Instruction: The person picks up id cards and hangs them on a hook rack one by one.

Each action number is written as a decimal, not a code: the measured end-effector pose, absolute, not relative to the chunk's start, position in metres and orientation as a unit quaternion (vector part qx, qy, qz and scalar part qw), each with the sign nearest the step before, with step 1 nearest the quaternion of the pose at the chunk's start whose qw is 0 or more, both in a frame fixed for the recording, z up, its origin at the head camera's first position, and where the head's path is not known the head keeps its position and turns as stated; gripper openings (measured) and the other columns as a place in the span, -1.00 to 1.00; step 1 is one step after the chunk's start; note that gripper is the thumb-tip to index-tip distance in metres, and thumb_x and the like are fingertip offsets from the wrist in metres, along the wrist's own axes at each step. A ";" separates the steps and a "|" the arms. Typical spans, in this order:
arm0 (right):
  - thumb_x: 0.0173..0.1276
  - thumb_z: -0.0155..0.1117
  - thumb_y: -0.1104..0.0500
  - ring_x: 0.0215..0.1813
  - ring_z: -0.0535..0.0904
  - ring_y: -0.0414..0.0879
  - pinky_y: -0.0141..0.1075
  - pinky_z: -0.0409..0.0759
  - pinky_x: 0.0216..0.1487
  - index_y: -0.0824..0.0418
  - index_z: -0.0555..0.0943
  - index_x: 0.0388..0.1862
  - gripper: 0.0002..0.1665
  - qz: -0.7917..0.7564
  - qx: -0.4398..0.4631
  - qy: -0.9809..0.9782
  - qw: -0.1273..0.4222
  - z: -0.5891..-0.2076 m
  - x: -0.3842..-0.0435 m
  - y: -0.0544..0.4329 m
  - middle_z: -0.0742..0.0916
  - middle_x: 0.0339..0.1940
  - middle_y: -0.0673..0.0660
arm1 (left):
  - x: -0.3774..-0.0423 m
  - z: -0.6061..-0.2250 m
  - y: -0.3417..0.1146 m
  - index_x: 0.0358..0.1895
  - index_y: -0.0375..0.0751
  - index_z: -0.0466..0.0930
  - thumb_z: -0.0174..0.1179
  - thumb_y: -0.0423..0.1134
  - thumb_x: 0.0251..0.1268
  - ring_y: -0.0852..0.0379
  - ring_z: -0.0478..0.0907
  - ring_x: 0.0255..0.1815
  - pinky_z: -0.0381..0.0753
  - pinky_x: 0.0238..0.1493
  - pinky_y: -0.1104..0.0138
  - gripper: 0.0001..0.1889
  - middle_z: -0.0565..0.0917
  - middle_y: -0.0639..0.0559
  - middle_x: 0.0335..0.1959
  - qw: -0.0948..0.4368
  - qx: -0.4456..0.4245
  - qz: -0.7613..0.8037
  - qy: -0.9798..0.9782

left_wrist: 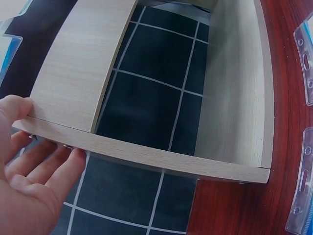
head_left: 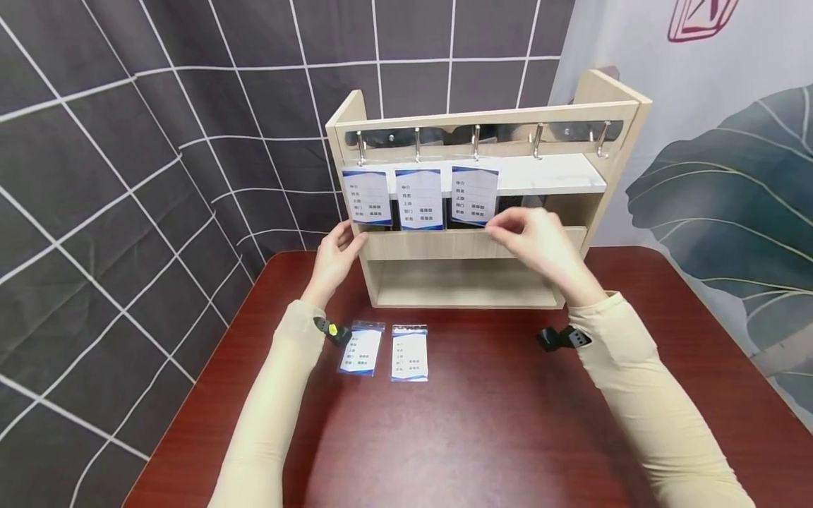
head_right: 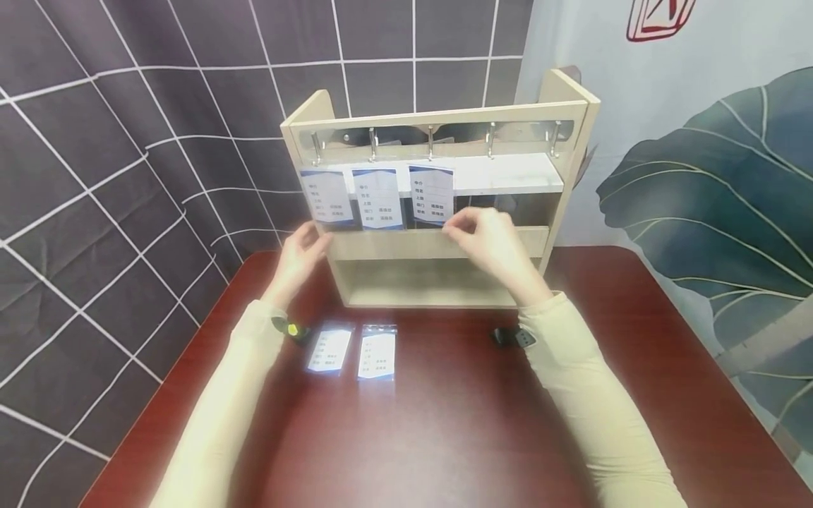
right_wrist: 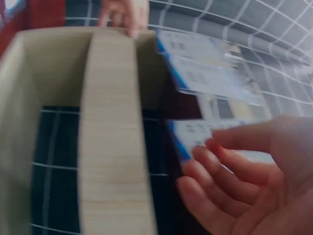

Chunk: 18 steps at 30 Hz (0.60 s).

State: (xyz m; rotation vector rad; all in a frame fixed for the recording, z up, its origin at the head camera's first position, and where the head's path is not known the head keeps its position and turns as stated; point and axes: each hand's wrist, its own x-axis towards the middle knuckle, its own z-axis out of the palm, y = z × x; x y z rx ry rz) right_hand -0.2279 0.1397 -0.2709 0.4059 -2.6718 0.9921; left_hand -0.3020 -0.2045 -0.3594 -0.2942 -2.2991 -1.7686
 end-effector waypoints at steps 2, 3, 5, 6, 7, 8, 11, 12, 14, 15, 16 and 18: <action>0.45 0.31 0.04 -0.12 0.62 0.03 -0.08 0.54 -0.07 0.17 0.77 -0.09 -0.75 0.325 0.157 -0.930 0.073 -0.284 -0.233 0.136 0.79 -0.15 0.15 | -0.303 -0.360 -0.205 0.42 -0.32 0.39 0.24 -0.14 0.46 -0.15 0.48 0.34 0.52 0.30 0.10 -0.43 0.48 -0.34 0.35 0.110 -0.100 -0.602 -0.784; 0.44 0.31 0.04 -0.08 0.63 0.04 -0.05 0.54 -0.01 0.17 0.77 -0.09 -0.74 0.318 0.166 -0.932 0.045 -0.291 -0.237 0.133 0.79 -0.12 0.15 | -0.305 -0.360 -0.205 0.43 -0.31 0.38 0.24 -0.14 0.46 -0.15 0.48 0.34 0.53 0.30 0.10 -0.43 0.48 -0.34 0.35 0.110 -0.100 -0.602 -0.784; 0.43 0.32 0.04 0.00 0.62 0.05 0.00 0.54 0.08 0.17 0.77 -0.09 -0.74 0.307 0.181 -0.934 -0.007 -0.304 -0.244 0.127 0.79 -0.08 0.15 | -0.307 -0.360 -0.206 0.43 -0.31 0.38 0.23 -0.15 0.46 -0.14 0.49 0.34 0.53 0.29 0.11 -0.43 0.48 -0.33 0.35 0.111 -0.102 -0.605 -0.782; 0.42 0.32 0.04 0.02 0.62 0.06 0.01 0.53 0.11 0.17 0.77 -0.09 -0.74 0.307 0.187 -0.933 -0.029 -0.312 -0.248 0.123 0.79 -0.07 0.14 | -0.307 -0.360 -0.206 0.43 -0.31 0.37 0.23 -0.15 0.46 -0.13 0.49 0.34 0.54 0.29 0.12 -0.42 0.48 -0.33 0.35 0.111 -0.104 -0.606 -0.781; 0.41 0.33 0.04 0.03 0.61 0.05 0.01 0.53 0.14 0.16 0.78 -0.09 -0.75 0.309 0.190 -0.931 -0.049 -0.319 -0.252 0.119 0.79 -0.07 0.12 | -0.307 -0.360 -0.206 0.43 -0.31 0.37 0.23 -0.15 0.46 -0.13 0.49 0.34 0.54 0.28 0.13 -0.43 0.48 -0.33 0.35 0.111 -0.105 -0.606 -0.780; 0.40 0.33 0.04 0.04 0.62 0.05 0.01 0.53 0.16 0.15 0.78 -0.09 -0.74 0.309 0.195 -0.929 -0.067 -0.327 -0.255 0.115 0.79 -0.07 0.11 | -0.303 -0.355 -0.205 0.44 -0.33 0.36 0.22 -0.17 0.47 -0.15 0.48 0.35 0.54 0.28 0.12 -0.43 0.47 -0.34 0.36 0.108 -0.101 -0.606 -0.782; 0.35 0.35 0.07 0.05 0.62 0.02 -0.04 0.53 0.19 0.19 0.77 -0.07 -0.73 0.310 0.201 -0.922 -0.111 -0.352 -0.262 0.100 0.79 -0.06 0.10 | -0.301 -0.354 -0.206 0.46 -0.35 0.32 0.20 -0.20 0.49 -0.17 0.45 0.37 0.53 0.29 0.10 -0.42 0.44 -0.36 0.38 0.097 -0.093 -0.605 -0.785; 0.34 0.37 0.08 0.03 0.63 0.01 -0.07 0.55 0.17 0.21 0.77 -0.06 -0.71 0.316 0.201 -0.919 -0.126 -0.360 -0.264 0.095 0.79 -0.07 0.10 | -0.300 -0.354 -0.206 0.46 -0.34 0.31 0.19 -0.20 0.49 -0.17 0.44 0.37 0.52 0.30 0.10 -0.42 0.43 -0.36 0.39 0.092 -0.090 -0.606 -0.785; 0.30 0.40 0.09 -0.04 0.66 -0.03 -0.12 0.59 0.11 0.25 0.75 -0.03 -0.66 0.317 0.197 -0.916 -0.147 -0.374 -0.267 0.086 0.79 -0.07 0.11 | -0.299 -0.354 -0.206 0.48 -0.33 0.30 0.19 -0.20 0.50 -0.17 0.43 0.39 0.51 0.31 0.10 -0.42 0.42 -0.35 0.40 0.085 -0.085 -0.606 -0.786; 0.29 0.42 0.09 -0.08 0.66 -0.06 -0.16 0.60 0.07 0.26 0.75 -0.02 -0.65 0.318 0.195 -0.915 -0.153 -0.381 -0.269 0.082 0.79 -0.09 0.10 | -0.302 -0.358 -0.207 0.47 -0.31 0.31 0.19 -0.18 0.49 -0.15 0.44 0.38 0.52 0.30 0.11 -0.41 0.42 -0.34 0.40 0.086 -0.087 -0.609 -0.784; 0.27 0.43 0.09 -0.13 0.66 -0.08 -0.18 0.61 0.05 0.28 0.74 -0.01 -0.62 0.318 0.195 -0.914 -0.157 -0.387 -0.271 0.078 0.79 -0.11 0.10 | -0.302 -0.358 -0.207 0.47 -0.30 0.32 0.20 -0.17 0.49 -0.14 0.45 0.37 0.53 0.29 0.12 -0.42 0.44 -0.33 0.39 0.086 -0.090 -0.613 -0.780; 0.24 0.46 0.09 -0.20 0.66 -0.10 -0.21 0.62 0.02 0.28 0.74 0.00 -0.59 0.315 0.196 -0.914 -0.165 -0.397 -0.274 0.070 0.80 -0.15 0.09 | -0.303 -0.359 -0.206 0.46 -0.30 0.34 0.21 -0.16 0.48 -0.13 0.47 0.36 0.54 0.28 0.13 -0.42 0.46 -0.32 0.38 0.087 -0.092 -0.615 -0.778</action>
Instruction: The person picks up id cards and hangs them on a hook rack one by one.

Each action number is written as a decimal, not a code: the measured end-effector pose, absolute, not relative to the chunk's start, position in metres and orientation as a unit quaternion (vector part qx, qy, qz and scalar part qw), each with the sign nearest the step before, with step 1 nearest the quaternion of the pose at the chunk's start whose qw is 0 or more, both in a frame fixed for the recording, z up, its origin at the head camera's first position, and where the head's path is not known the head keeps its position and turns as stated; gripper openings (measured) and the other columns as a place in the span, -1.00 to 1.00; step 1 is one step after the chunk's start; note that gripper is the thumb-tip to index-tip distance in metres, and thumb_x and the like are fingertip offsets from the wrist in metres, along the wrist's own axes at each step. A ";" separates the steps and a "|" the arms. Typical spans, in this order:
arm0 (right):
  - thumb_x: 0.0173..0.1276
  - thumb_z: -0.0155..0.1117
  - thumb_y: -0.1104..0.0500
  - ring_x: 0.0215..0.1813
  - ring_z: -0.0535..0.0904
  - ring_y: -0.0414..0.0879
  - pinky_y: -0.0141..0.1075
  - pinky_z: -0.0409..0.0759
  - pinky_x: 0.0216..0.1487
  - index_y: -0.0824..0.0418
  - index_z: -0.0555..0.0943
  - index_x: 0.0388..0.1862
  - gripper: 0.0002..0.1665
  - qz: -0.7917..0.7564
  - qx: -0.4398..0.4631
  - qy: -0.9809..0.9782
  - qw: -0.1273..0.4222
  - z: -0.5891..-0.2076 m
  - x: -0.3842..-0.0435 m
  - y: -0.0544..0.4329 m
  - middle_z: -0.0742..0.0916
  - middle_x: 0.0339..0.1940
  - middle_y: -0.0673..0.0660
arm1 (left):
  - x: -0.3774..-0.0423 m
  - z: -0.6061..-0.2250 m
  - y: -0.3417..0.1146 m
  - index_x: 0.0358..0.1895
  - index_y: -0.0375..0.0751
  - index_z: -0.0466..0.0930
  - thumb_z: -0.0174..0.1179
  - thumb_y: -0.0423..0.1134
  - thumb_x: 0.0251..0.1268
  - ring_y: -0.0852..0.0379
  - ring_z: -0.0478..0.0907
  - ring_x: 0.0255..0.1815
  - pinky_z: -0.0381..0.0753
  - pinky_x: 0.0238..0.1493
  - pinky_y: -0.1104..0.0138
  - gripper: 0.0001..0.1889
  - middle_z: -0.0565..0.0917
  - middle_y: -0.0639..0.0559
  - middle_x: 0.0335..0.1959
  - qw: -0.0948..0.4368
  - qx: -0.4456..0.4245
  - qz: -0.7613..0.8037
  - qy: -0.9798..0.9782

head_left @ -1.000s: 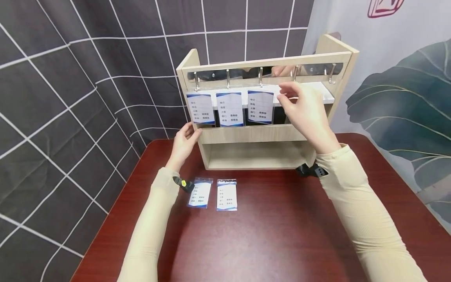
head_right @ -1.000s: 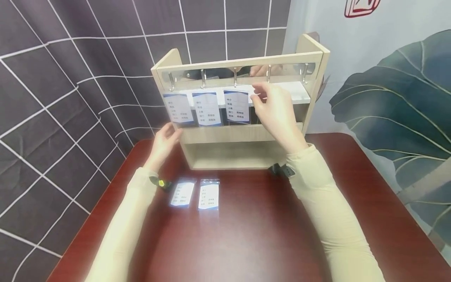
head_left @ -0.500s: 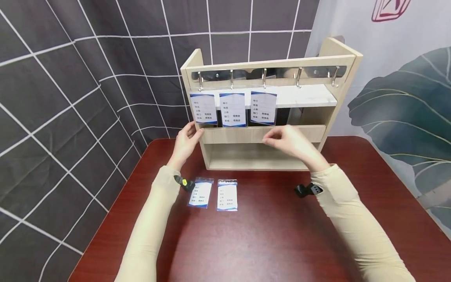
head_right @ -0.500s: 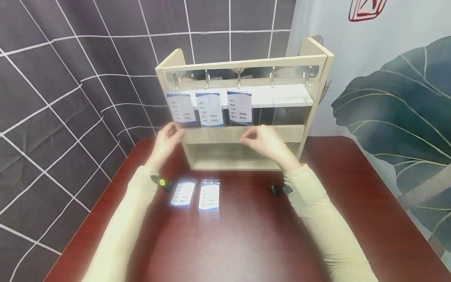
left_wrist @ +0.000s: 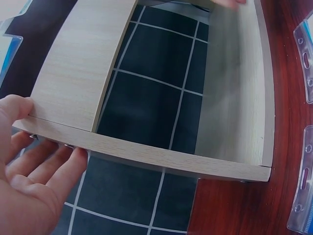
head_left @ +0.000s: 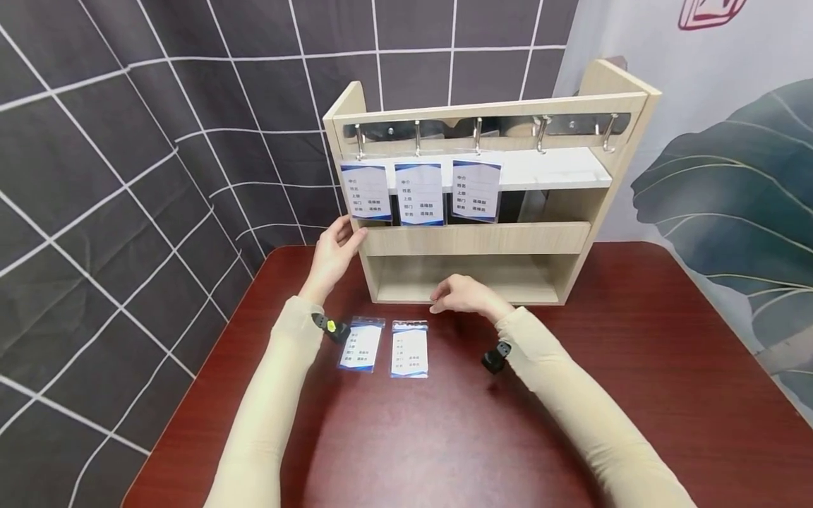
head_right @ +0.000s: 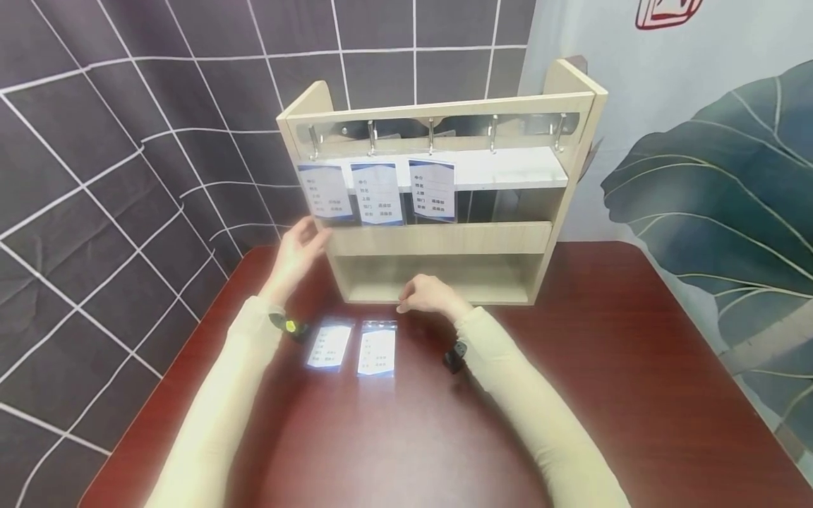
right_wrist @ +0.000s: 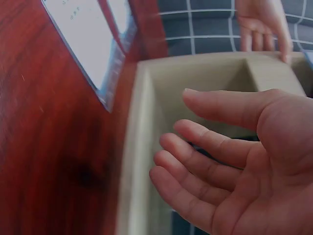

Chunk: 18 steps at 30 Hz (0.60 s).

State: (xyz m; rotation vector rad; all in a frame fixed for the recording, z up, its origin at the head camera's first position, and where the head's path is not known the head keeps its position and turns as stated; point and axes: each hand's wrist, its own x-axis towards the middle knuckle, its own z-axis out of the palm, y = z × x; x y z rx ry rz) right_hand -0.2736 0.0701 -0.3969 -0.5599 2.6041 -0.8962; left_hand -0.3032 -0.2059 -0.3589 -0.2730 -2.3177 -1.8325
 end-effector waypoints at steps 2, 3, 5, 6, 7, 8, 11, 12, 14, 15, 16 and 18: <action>0.21 0.47 0.09 -0.15 0.65 -0.09 -0.21 0.59 0.07 0.27 0.74 -0.01 -0.59 -0.300 -0.202 0.919 0.159 -0.405 -0.275 0.062 0.80 -0.15 0.08 | -0.303 -0.360 -0.206 0.45 -0.31 0.35 0.21 -0.17 0.48 -0.13 0.48 0.34 0.56 0.27 0.13 -0.43 0.47 -0.33 0.37 0.089 -0.093 -0.617 -0.776; 0.20 0.48 0.09 -0.12 0.64 -0.08 -0.20 0.58 0.10 0.27 0.74 -0.01 -0.58 -0.294 -0.204 0.920 0.158 -0.408 -0.275 0.059 0.80 -0.14 0.08 | -0.304 -0.360 -0.206 0.44 -0.31 0.35 0.21 -0.17 0.48 -0.13 0.49 0.34 0.56 0.26 0.13 -0.43 0.47 -0.33 0.36 0.090 -0.094 -0.618 -0.776; 0.18 0.48 0.10 -0.06 0.63 -0.04 -0.19 0.57 0.15 0.27 0.73 0.00 -0.57 -0.286 -0.207 0.922 0.160 -0.415 -0.274 0.051 0.79 -0.11 0.09 | -0.303 -0.361 -0.207 0.44 -0.32 0.35 0.21 -0.17 0.48 -0.13 0.49 0.34 0.56 0.26 0.14 -0.43 0.47 -0.33 0.36 0.090 -0.091 -0.616 -0.777; 0.18 0.48 0.10 -0.04 0.63 -0.04 -0.19 0.56 0.16 0.27 0.73 0.00 -0.57 -0.280 -0.208 0.923 0.161 -0.418 -0.274 0.047 0.79 -0.11 0.10 | -0.303 -0.361 -0.207 0.45 -0.31 0.34 0.22 -0.17 0.48 -0.13 0.49 0.34 0.56 0.26 0.14 -0.42 0.47 -0.33 0.37 0.088 -0.088 -0.616 -0.778; 0.18 0.48 0.11 -0.02 0.62 -0.03 -0.19 0.56 0.17 0.28 0.73 0.01 -0.57 -0.277 -0.209 0.924 0.163 -0.420 -0.273 0.043 0.79 -0.09 0.11 | -0.303 -0.361 -0.207 0.45 -0.31 0.34 0.22 -0.17 0.48 -0.13 0.48 0.34 0.56 0.26 0.14 -0.42 0.46 -0.33 0.37 0.087 -0.087 -0.616 -0.778; 0.18 0.48 0.12 -0.02 0.62 -0.03 -0.18 0.56 0.17 0.29 0.72 0.02 -0.56 -0.276 -0.211 0.923 0.167 -0.422 -0.273 0.039 0.79 -0.10 0.12 | -0.303 -0.360 -0.207 0.45 -0.31 0.34 0.22 -0.16 0.48 -0.13 0.48 0.35 0.56 0.26 0.14 -0.42 0.46 -0.33 0.37 0.086 -0.086 -0.615 -0.779; 0.17 0.49 0.14 -0.07 0.61 -0.06 -0.21 0.58 0.14 0.32 0.71 0.04 -0.53 -0.267 -0.219 0.923 0.170 -0.427 -0.271 0.029 0.78 -0.13 0.13 | -0.303 -0.359 -0.207 0.46 -0.30 0.32 0.22 -0.15 0.48 -0.13 0.47 0.36 0.55 0.27 0.13 -0.41 0.45 -0.32 0.39 0.086 -0.086 -0.614 -0.780; 0.16 0.50 0.14 -0.08 0.61 -0.06 -0.21 0.59 0.13 0.33 0.70 0.04 -0.52 -0.264 -0.221 0.924 0.168 -0.429 -0.270 0.026 0.78 -0.14 0.14 | -0.303 -0.359 -0.207 0.46 -0.30 0.32 0.22 -0.15 0.48 -0.13 0.47 0.36 0.55 0.27 0.12 -0.41 0.45 -0.32 0.39 0.086 -0.087 -0.613 -0.780; 0.13 0.52 0.16 -0.09 0.62 -0.05 -0.21 0.60 0.12 0.36 0.70 0.04 -0.50 -0.261 -0.227 0.924 0.162 -0.432 -0.269 0.021 0.78 -0.13 0.16 | -0.303 -0.358 -0.206 0.47 -0.29 0.31 0.21 -0.14 0.48 -0.12 0.47 0.36 0.55 0.27 0.12 -0.40 0.44 -0.32 0.39 0.084 -0.086 -0.612 -0.782; 0.12 0.52 0.16 -0.08 0.62 -0.03 -0.20 0.60 0.13 0.37 0.70 0.04 -0.49 -0.258 -0.228 0.925 0.160 -0.433 -0.269 0.018 0.78 -0.12 0.18 | -0.303 -0.358 -0.207 0.48 -0.29 0.30 0.21 -0.14 0.48 -0.12 0.47 0.36 0.55 0.27 0.12 -0.39 0.44 -0.31 0.40 0.081 -0.085 -0.611 -0.783; 0.12 0.53 0.17 -0.05 0.63 -0.01 -0.19 0.60 0.15 0.39 0.69 0.04 -0.48 -0.255 -0.228 0.926 0.157 -0.433 -0.269 0.016 0.78 -0.10 0.19 | -0.304 -0.357 -0.206 0.49 -0.28 0.30 0.21 -0.14 0.48 -0.11 0.46 0.37 0.55 0.27 0.12 -0.39 0.43 -0.30 0.40 0.079 -0.084 -0.612 -0.782; 0.10 0.55 0.17 0.00 0.64 0.03 -0.18 0.59 0.18 0.40 0.69 0.03 -0.47 -0.247 -0.228 0.930 0.151 -0.434 -0.269 0.012 0.77 -0.06 0.21 | -0.305 -0.356 -0.206 0.49 -0.27 0.29 0.21 -0.14 0.48 -0.10 0.47 0.36 0.56 0.27 0.13 -0.39 0.43 -0.30 0.40 0.075 -0.078 -0.612 -0.784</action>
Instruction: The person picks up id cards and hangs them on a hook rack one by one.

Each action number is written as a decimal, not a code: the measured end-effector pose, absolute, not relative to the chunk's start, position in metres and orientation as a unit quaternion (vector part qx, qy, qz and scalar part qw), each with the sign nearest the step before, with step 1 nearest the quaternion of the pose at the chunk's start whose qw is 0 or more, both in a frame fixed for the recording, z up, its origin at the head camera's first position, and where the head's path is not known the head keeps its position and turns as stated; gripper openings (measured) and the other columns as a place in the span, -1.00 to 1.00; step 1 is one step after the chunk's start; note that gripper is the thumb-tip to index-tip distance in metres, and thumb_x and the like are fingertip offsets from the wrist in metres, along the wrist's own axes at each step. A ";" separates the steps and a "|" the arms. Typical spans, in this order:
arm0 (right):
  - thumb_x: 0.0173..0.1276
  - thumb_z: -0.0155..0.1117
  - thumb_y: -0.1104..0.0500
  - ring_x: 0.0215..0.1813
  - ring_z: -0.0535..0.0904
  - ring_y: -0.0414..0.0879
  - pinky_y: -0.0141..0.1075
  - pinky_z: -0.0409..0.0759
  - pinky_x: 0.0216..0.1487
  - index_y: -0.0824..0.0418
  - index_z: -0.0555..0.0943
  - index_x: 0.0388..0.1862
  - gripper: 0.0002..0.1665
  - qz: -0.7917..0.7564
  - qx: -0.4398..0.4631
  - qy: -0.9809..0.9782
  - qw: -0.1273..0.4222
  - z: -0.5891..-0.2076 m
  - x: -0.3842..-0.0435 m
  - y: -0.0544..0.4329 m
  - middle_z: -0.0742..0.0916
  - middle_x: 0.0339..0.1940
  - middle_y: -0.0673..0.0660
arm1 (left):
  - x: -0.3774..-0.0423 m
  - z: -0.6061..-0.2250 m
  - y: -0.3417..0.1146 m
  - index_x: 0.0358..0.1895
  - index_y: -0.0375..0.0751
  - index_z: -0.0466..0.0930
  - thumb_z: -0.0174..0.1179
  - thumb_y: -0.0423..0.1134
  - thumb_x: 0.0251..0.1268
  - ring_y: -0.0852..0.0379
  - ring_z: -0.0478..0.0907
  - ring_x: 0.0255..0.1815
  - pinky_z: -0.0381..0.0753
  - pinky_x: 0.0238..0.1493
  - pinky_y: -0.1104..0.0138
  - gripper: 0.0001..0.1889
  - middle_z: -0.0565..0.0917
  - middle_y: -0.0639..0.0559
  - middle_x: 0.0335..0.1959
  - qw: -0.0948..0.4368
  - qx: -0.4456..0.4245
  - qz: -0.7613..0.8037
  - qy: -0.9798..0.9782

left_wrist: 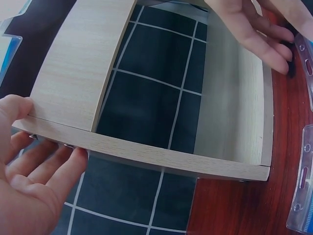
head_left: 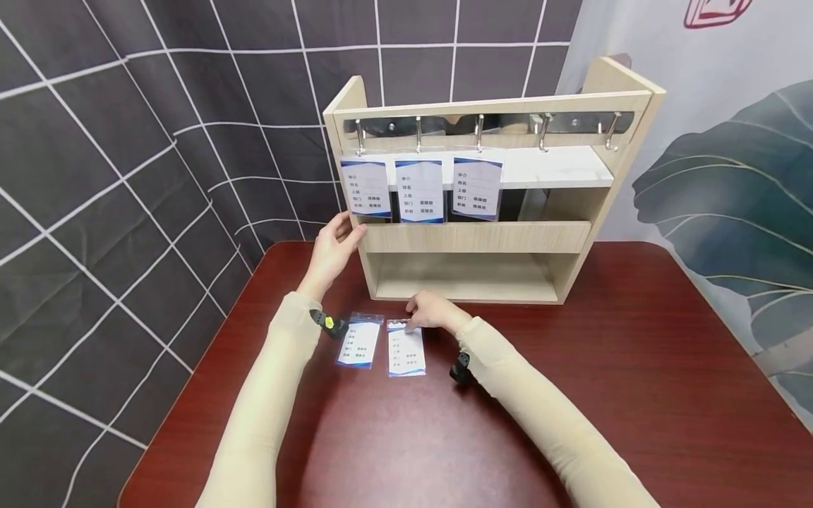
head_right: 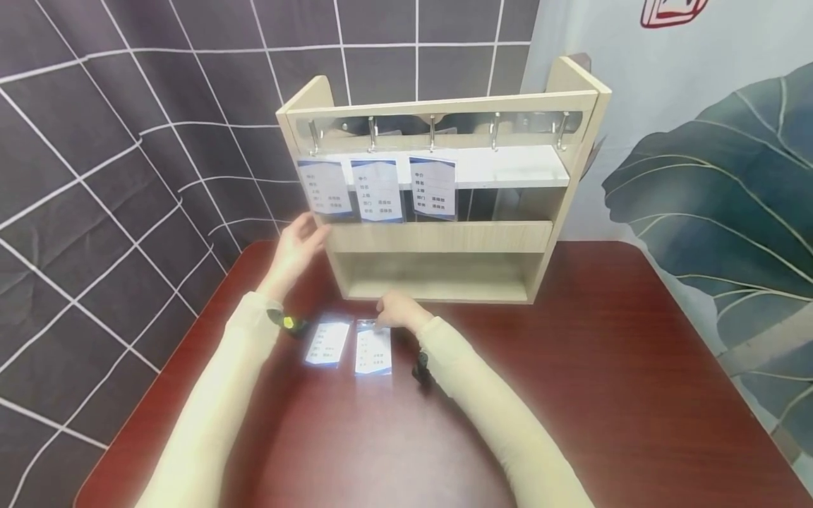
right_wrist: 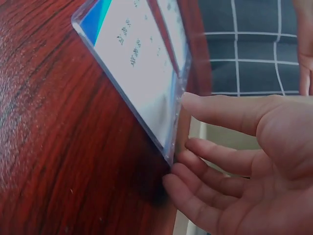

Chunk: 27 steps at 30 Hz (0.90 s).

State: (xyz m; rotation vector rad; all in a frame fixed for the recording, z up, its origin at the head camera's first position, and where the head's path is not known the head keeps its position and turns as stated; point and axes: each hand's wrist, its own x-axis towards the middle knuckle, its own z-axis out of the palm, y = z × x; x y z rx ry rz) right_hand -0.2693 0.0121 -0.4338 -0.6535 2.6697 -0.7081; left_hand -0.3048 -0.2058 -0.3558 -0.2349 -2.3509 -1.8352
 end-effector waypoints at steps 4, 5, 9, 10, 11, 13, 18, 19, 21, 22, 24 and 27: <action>0.06 0.60 0.16 0.12 0.61 0.09 -0.18 0.55 0.24 0.36 0.70 -0.02 -0.49 -0.223 -0.216 0.939 0.145 -0.438 -0.269 0.005 0.76 -0.01 0.21 | -0.304 -0.353 -0.204 0.49 -0.28 0.29 0.19 -0.18 0.50 -0.12 0.46 0.37 0.55 0.28 0.10 -0.41 0.42 -0.31 0.41 0.068 -0.074 -0.611 -0.785; 0.05 0.62 0.16 0.12 0.61 0.09 -0.18 0.54 0.23 0.35 0.71 -0.05 -0.50 -0.218 -0.213 0.942 0.144 -0.439 -0.269 0.004 0.75 -0.02 0.21 | -0.302 -0.351 -0.203 0.48 -0.30 0.29 0.18 -0.20 0.50 -0.14 0.46 0.37 0.55 0.28 0.09 -0.42 0.42 -0.32 0.41 0.068 -0.075 -0.611 -0.785; 0.04 0.63 0.19 0.00 0.61 -0.01 -0.23 0.59 0.13 0.30 0.74 -0.18 -0.63 -0.213 -0.200 0.943 0.157 -0.440 -0.270 0.002 0.76 -0.12 0.12 | -0.288 -0.337 -0.197 0.45 -0.37 0.31 0.15 -0.27 0.51 -0.18 0.47 0.35 0.56 0.26 0.04 -0.46 0.43 -0.38 0.38 0.072 -0.080 -0.605 -0.789; 0.05 0.62 0.19 -0.08 0.60 -0.06 -0.27 0.60 0.06 0.29 0.75 -0.24 -0.69 -0.216 -0.197 0.942 0.165 -0.441 -0.270 0.002 0.76 -0.19 0.08 | -0.283 -0.334 -0.196 0.45 -0.39 0.31 0.14 -0.28 0.52 -0.18 0.47 0.35 0.56 0.26 0.03 -0.47 0.43 -0.38 0.38 0.072 -0.081 -0.603 -0.790; 0.06 0.62 0.19 -0.18 0.57 -0.11 -0.31 0.59 -0.05 0.28 0.75 -0.32 -0.75 -0.218 -0.197 0.940 0.172 -0.441 -0.270 0.002 0.75 -0.29 0.03 | -0.279 -0.331 -0.195 0.44 -0.40 0.31 0.14 -0.28 0.51 -0.19 0.47 0.35 0.56 0.26 0.03 -0.47 0.43 -0.38 0.38 0.073 -0.081 -0.602 -0.791; 0.08 0.61 0.20 -0.34 0.48 -0.17 -0.37 0.52 -0.24 0.24 0.73 -0.48 -0.81 -0.225 -0.195 0.936 0.188 -0.441 -0.270 0.003 0.68 -0.48 -0.04 | -0.275 -0.328 -0.194 0.45 -0.40 0.31 0.13 -0.29 0.52 -0.19 0.46 0.35 0.56 0.26 0.04 -0.47 0.43 -0.38 0.38 0.073 -0.081 -0.601 -0.792; 0.06 0.61 0.23 -0.42 0.41 -0.19 -0.41 0.41 -0.38 0.20 0.65 -0.57 -0.76 -0.238 -0.189 0.931 0.200 -0.441 -0.268 0.005 0.58 -0.58 -0.07 | -0.273 -0.329 -0.195 0.44 -0.40 0.32 0.14 -0.28 0.51 -0.20 0.47 0.34 0.55 0.26 0.04 -0.47 0.44 -0.40 0.37 0.073 -0.082 -0.605 -0.788; 0.05 0.61 0.23 -0.40 0.44 -0.18 -0.41 0.45 -0.36 0.20 0.66 -0.52 -0.78 -0.240 -0.186 0.932 0.197 -0.441 -0.268 0.006 0.61 -0.53 -0.06 | -0.273 -0.329 -0.195 0.44 -0.41 0.32 0.15 -0.28 0.51 -0.20 0.47 0.34 0.56 0.26 0.03 -0.47 0.44 -0.40 0.36 0.073 -0.082 -0.607 -0.787; 0.04 0.62 0.23 -0.32 0.50 -0.15 -0.38 0.53 -0.26 0.23 0.69 -0.41 -0.78 -0.241 -0.183 0.934 0.193 -0.440 -0.267 0.007 0.67 -0.41 -0.01 | -0.274 -0.331 -0.195 0.44 -0.41 0.32 0.15 -0.28 0.51 -0.21 0.47 0.34 0.56 0.25 0.04 -0.47 0.44 -0.41 0.36 0.074 -0.083 -0.609 -0.785; 0.04 0.62 0.23 -0.27 0.52 -0.13 -0.36 0.57 -0.20 0.25 0.70 -0.35 -0.76 -0.241 -0.182 0.934 0.191 -0.439 -0.267 0.007 0.70 -0.35 0.01 | -0.275 -0.331 -0.195 0.43 -0.41 0.32 0.15 -0.29 0.51 -0.21 0.47 0.34 0.56 0.25 0.04 -0.47 0.44 -0.41 0.36 0.075 -0.084 -0.610 -0.784; 0.04 0.62 0.23 -0.20 0.56 -0.10 -0.31 0.61 -0.08 0.29 0.72 -0.27 -0.71 -0.241 -0.181 0.935 0.188 -0.438 -0.266 0.009 0.74 -0.24 0.07 | -0.276 -0.331 -0.195 0.44 -0.41 0.32 0.15 -0.29 0.51 -0.22 0.47 0.34 0.55 0.25 0.04 -0.47 0.44 -0.42 0.36 0.075 -0.085 -0.612 -0.783; 0.06 0.60 0.25 -0.15 0.58 -0.10 -0.28 0.62 0.00 0.30 0.74 -0.22 -0.70 -0.246 -0.182 0.933 0.192 -0.437 -0.267 0.013 0.77 -0.17 0.10 | -0.277 -0.330 -0.195 0.44 -0.40 0.32 0.15 -0.28 0.51 -0.22 0.47 0.34 0.56 0.25 0.04 -0.46 0.44 -0.42 0.36 0.074 -0.084 -0.610 -0.784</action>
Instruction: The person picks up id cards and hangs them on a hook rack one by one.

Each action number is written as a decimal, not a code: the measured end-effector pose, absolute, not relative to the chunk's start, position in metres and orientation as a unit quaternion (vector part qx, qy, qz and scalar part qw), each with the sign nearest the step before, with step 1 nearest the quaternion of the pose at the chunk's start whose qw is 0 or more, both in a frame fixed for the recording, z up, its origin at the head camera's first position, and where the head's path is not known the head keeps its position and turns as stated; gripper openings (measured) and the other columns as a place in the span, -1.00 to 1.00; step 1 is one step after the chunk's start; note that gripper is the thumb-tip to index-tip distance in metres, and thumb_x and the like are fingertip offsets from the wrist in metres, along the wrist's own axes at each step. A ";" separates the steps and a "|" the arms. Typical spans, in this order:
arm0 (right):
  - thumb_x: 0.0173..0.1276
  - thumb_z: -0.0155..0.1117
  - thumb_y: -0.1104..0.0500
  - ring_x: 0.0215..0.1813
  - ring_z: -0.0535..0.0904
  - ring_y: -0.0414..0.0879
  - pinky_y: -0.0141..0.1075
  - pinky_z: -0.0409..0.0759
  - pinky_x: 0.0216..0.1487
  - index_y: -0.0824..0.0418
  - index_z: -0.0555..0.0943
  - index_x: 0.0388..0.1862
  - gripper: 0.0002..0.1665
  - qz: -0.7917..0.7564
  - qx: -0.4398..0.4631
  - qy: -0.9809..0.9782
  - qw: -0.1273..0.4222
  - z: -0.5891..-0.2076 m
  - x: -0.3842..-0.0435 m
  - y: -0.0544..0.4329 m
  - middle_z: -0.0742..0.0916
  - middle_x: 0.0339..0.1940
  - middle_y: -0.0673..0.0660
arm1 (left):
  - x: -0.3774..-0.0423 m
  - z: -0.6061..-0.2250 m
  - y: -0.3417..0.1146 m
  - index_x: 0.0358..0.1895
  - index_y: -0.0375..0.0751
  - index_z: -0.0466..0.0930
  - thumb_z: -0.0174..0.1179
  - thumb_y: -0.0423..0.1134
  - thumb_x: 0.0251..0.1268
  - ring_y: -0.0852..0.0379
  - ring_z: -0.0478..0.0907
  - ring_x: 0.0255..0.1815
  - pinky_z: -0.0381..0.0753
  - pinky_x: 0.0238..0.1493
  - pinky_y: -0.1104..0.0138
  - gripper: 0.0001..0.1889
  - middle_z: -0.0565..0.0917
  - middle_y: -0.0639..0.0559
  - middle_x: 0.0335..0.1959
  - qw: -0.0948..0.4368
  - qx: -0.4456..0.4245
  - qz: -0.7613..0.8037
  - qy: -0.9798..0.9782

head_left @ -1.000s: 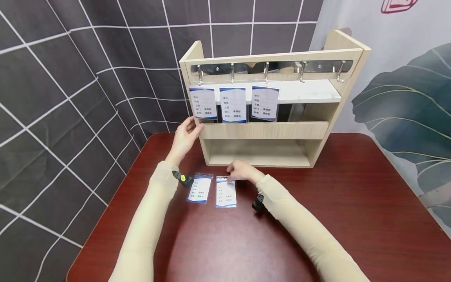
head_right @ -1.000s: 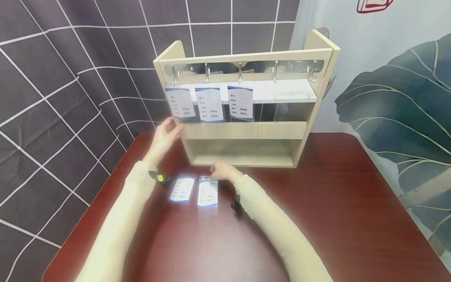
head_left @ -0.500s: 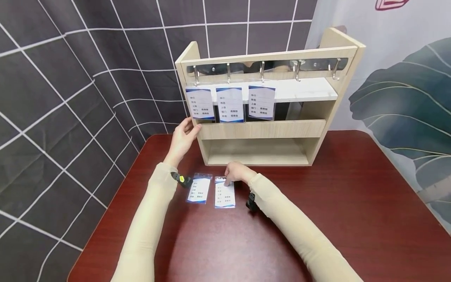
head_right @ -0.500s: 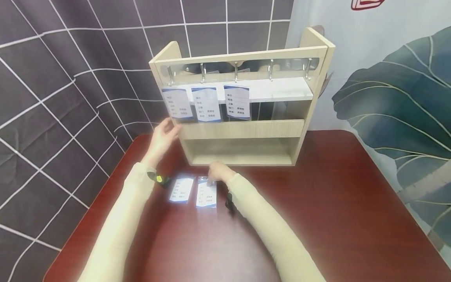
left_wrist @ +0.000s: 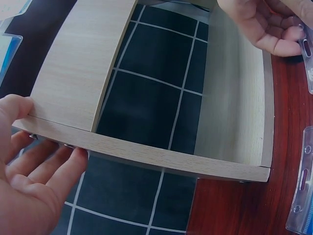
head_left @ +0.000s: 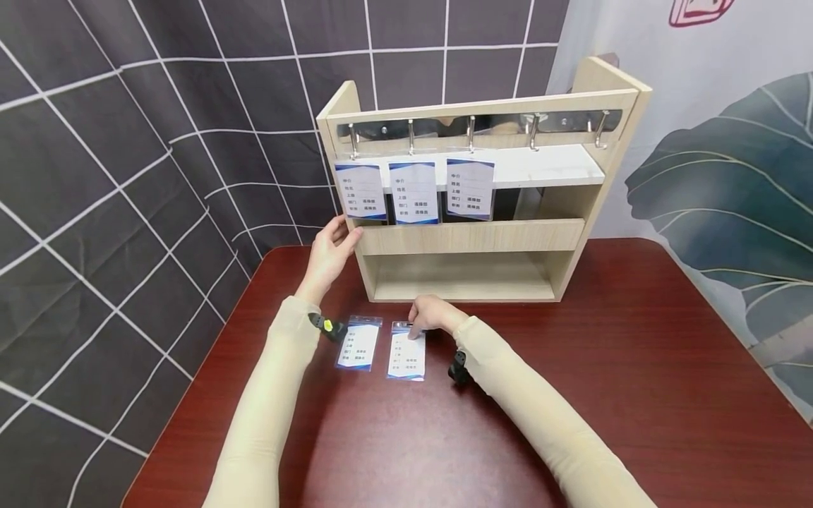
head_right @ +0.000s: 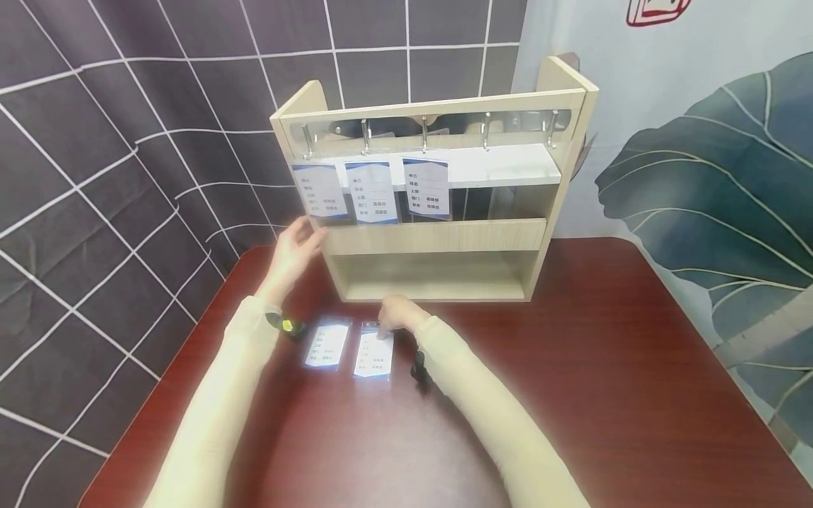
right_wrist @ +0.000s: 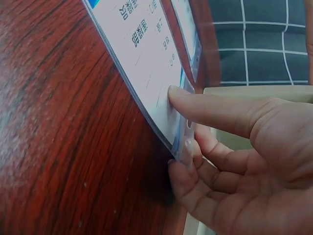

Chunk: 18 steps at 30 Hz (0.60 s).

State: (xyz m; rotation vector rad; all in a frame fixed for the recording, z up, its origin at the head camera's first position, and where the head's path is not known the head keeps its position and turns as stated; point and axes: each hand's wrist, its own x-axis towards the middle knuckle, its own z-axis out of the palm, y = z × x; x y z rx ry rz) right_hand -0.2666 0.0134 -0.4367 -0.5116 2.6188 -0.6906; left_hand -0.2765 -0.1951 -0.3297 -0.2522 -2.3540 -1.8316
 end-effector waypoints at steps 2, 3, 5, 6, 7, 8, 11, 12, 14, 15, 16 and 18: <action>0.07 0.58 0.28 -0.16 0.56 -0.11 -0.29 0.62 -0.03 0.30 0.74 -0.22 -0.72 -0.250 -0.181 0.931 0.196 -0.436 -0.266 0.017 0.77 -0.20 0.08 | -0.277 -0.330 -0.195 0.45 -0.39 0.31 0.15 -0.27 0.51 -0.21 0.47 0.34 0.56 0.26 0.05 -0.46 0.43 -0.41 0.37 0.073 -0.083 -0.609 -0.786; 0.07 0.56 0.29 -0.18 0.55 -0.11 -0.31 0.61 -0.06 0.30 0.74 -0.23 -0.74 -0.254 -0.180 0.929 0.199 -0.436 -0.266 0.019 0.76 -0.22 0.08 | -0.276 -0.330 -0.195 0.45 -0.39 0.31 0.15 -0.27 0.51 -0.20 0.47 0.35 0.55 0.26 0.05 -0.46 0.43 -0.40 0.37 0.072 -0.082 -0.608 -0.786; 0.07 0.53 0.33 -0.23 0.53 -0.12 -0.33 0.58 -0.14 0.30 0.74 -0.24 -0.76 -0.262 -0.179 0.926 0.204 -0.435 -0.266 0.024 0.75 -0.27 0.07 | -0.277 -0.329 -0.194 0.45 -0.38 0.31 0.15 -0.27 0.51 -0.20 0.47 0.35 0.55 0.26 0.05 -0.46 0.43 -0.40 0.37 0.072 -0.082 -0.608 -0.787; 0.06 0.51 0.35 -0.25 0.52 -0.12 -0.35 0.56 -0.18 0.29 0.74 -0.25 -0.77 -0.266 -0.181 0.925 0.204 -0.434 -0.266 0.027 0.74 -0.30 0.06 | -0.277 -0.328 -0.194 0.45 -0.38 0.31 0.15 -0.27 0.51 -0.20 0.47 0.35 0.55 0.26 0.05 -0.46 0.43 -0.39 0.37 0.071 -0.083 -0.608 -0.786; 0.06 0.50 0.36 -0.28 0.51 -0.13 -0.37 0.54 -0.22 0.29 0.74 -0.26 -0.78 -0.267 -0.184 0.924 0.203 -0.434 -0.266 0.030 0.73 -0.33 0.05 | -0.277 -0.328 -0.194 0.45 -0.38 0.31 0.15 -0.27 0.51 -0.19 0.47 0.35 0.55 0.27 0.05 -0.46 0.43 -0.39 0.37 0.071 -0.083 -0.609 -0.786; 0.05 0.49 0.37 -0.30 0.50 -0.13 -0.38 0.52 -0.26 0.28 0.73 -0.28 -0.79 -0.271 -0.188 0.922 0.203 -0.434 -0.265 0.033 0.72 -0.36 0.05 | -0.277 -0.327 -0.194 0.45 -0.39 0.31 0.15 -0.27 0.51 -0.19 0.47 0.35 0.55 0.27 0.05 -0.46 0.43 -0.39 0.37 0.071 -0.083 -0.609 -0.786; 0.04 0.46 0.40 -0.38 0.49 -0.14 -0.40 0.47 -0.35 0.29 0.70 -0.32 -0.81 -0.285 -0.202 0.914 0.206 -0.435 -0.264 0.044 0.68 -0.43 0.04 | -0.284 -0.334 -0.197 0.46 -0.36 0.31 0.16 -0.25 0.51 -0.18 0.47 0.35 0.55 0.27 0.04 -0.45 0.44 -0.37 0.38 0.074 -0.083 -0.610 -0.785; 0.03 0.44 0.41 -0.40 0.48 -0.15 -0.41 0.46 -0.37 0.29 0.69 -0.33 -0.81 -0.287 -0.207 0.912 0.206 -0.435 -0.263 0.048 0.67 -0.45 0.04 | -0.288 -0.338 -0.199 0.46 -0.34 0.32 0.17 -0.23 0.50 -0.17 0.47 0.35 0.55 0.27 0.04 -0.44 0.44 -0.35 0.38 0.075 -0.083 -0.611 -0.784; 0.02 0.43 0.44 -0.43 0.46 -0.16 -0.41 0.44 -0.39 0.30 0.67 -0.34 -0.80 -0.296 -0.212 0.907 0.209 -0.436 -0.262 0.057 0.64 -0.47 0.03 | -0.295 -0.346 -0.201 0.46 -0.30 0.32 0.19 -0.19 0.49 -0.15 0.48 0.34 0.55 0.26 0.04 -0.43 0.45 -0.33 0.38 0.079 -0.082 -0.612 -0.783; 0.02 0.42 0.45 -0.44 0.46 -0.16 -0.41 0.44 -0.39 0.31 0.67 -0.33 -0.80 -0.299 -0.216 0.905 0.211 -0.436 -0.261 0.061 0.64 -0.48 0.03 | -0.298 -0.350 -0.203 0.46 -0.28 0.33 0.20 -0.17 0.49 -0.14 0.49 0.34 0.56 0.26 0.04 -0.42 0.45 -0.32 0.38 0.080 -0.082 -0.612 -0.782; 0.01 0.41 0.46 -0.44 0.45 -0.16 -0.41 0.44 -0.39 0.31 0.67 -0.34 -0.80 -0.303 -0.216 0.904 0.211 -0.436 -0.260 0.066 0.63 -0.49 0.02 | -0.301 -0.354 -0.204 0.46 -0.27 0.34 0.21 -0.15 0.48 -0.13 0.49 0.33 0.56 0.25 0.05 -0.42 0.46 -0.31 0.38 0.082 -0.082 -0.614 -0.781; 0.00 0.40 0.47 -0.45 0.45 -0.17 -0.41 0.43 -0.39 0.31 0.66 -0.33 -0.78 -0.312 -0.214 0.901 0.211 -0.436 -0.259 0.074 0.62 -0.49 0.02 | -0.301 -0.354 -0.204 0.45 -0.27 0.35 0.22 -0.14 0.47 -0.13 0.50 0.33 0.56 0.25 0.05 -0.42 0.47 -0.31 0.37 0.083 -0.083 -0.614 -0.780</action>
